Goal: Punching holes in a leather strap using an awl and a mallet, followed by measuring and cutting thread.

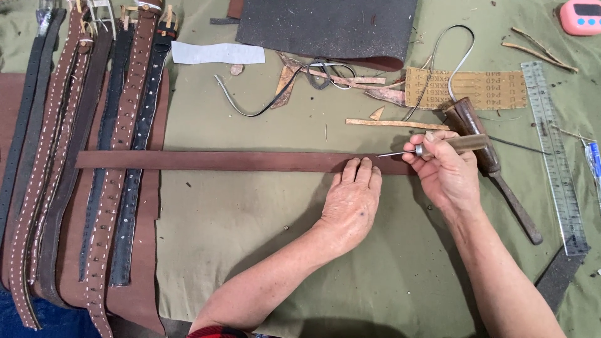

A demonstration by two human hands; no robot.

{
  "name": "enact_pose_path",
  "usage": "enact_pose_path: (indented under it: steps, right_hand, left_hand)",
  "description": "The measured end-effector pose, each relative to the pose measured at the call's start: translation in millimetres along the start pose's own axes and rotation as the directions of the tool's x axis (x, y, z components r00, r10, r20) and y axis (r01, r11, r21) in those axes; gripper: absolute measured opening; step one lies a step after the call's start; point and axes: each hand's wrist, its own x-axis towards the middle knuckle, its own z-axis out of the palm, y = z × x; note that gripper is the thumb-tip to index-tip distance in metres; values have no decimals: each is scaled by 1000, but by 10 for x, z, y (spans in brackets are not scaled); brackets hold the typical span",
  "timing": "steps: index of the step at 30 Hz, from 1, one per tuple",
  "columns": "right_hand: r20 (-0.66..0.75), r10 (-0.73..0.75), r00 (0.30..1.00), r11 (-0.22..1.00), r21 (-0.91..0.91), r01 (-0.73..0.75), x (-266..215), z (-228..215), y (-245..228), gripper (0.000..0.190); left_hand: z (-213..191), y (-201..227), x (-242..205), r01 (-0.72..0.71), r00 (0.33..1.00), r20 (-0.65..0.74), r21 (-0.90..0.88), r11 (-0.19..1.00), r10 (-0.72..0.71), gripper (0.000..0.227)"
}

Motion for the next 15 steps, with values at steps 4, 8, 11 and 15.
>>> enact_pose_path:
  steps: [4,8,11,15]
  right_hand:
    - [-3,-5,1000,1000,-5,5,-13,5,-5,10]
    - [0,-1,1000,1000,-6,1,14,-27,14,11]
    - [-2,1,1000,1000,-2,-1,2,-12,9,10]
    - [-2,-2,1000,1000,2,2,-26,29,-11,11]
  left_hand:
    - [23,-12,-8,-16,1000,-15,23,1000,16,48]
    - [52,-20,2,-19,1000,-18,32,999,20,48]
    - [60,-19,3,-21,999,-27,36,999,22,47]
    - [63,-21,6,-27,999,-34,36,999,28,47]
